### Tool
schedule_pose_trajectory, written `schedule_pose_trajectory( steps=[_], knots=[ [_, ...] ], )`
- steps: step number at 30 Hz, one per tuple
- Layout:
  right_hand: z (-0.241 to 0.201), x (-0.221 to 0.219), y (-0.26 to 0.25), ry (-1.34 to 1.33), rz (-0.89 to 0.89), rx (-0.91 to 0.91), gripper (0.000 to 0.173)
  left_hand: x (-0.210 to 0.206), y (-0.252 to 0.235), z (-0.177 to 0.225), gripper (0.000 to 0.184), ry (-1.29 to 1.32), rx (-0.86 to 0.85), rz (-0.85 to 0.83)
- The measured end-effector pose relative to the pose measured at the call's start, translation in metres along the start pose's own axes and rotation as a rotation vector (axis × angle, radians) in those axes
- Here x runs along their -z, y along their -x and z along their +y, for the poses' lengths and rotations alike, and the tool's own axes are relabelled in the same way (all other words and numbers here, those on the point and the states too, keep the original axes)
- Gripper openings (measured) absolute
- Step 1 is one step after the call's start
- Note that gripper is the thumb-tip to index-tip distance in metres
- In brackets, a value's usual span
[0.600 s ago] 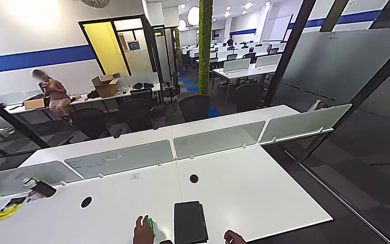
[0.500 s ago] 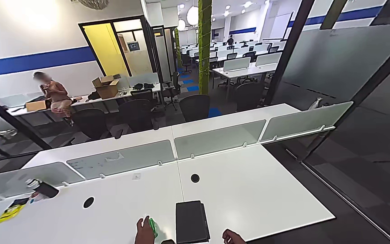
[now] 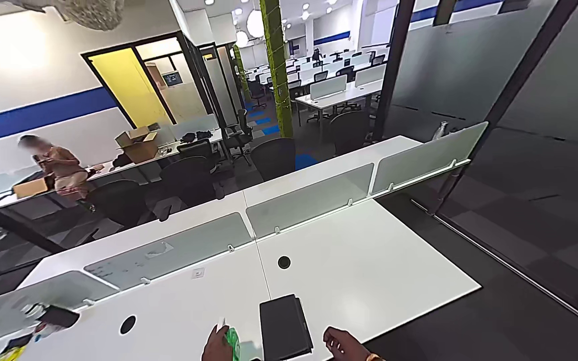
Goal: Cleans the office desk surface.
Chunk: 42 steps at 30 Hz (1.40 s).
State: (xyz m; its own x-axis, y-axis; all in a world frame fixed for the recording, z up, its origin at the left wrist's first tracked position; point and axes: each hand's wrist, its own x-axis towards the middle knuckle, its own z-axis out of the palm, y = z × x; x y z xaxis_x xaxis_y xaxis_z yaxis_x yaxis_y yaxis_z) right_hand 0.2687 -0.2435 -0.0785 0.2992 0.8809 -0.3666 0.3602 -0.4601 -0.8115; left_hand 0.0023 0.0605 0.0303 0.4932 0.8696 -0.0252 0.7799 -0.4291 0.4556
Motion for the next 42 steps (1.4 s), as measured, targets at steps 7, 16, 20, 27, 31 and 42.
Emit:
schedule_pose_trajectory(
  steps=[7,16,20,27,31,42],
  knots=[
    [-0.036,0.045,0.001,-0.08,0.176,0.23,0.038,-0.014,0.032,0.125,0.013,0.14,-0.39,-0.211],
    [-0.018,0.147,0.058,-0.183,0.248,0.329,0.069,-0.085,0.074,0.305,0.017,0.538,-0.523,-0.504],
    [0.034,0.2,0.078,-0.248,0.296,0.422,0.048,-0.115,0.085,0.353,0.015,0.784,-0.418,-0.679],
    [0.075,0.247,0.096,-0.285,0.352,0.541,0.037,-0.14,0.102,0.42,0.038,0.643,-0.217,-0.403],
    [0.085,0.257,0.101,-0.282,0.376,0.614,0.036,-0.151,0.104,0.436,0.03,0.751,-0.187,-0.334],
    [0.085,0.261,0.102,-0.316,0.461,0.643,0.033,-0.189,0.117,0.471,0.019,1.032,-0.183,-0.186]
  ],
)
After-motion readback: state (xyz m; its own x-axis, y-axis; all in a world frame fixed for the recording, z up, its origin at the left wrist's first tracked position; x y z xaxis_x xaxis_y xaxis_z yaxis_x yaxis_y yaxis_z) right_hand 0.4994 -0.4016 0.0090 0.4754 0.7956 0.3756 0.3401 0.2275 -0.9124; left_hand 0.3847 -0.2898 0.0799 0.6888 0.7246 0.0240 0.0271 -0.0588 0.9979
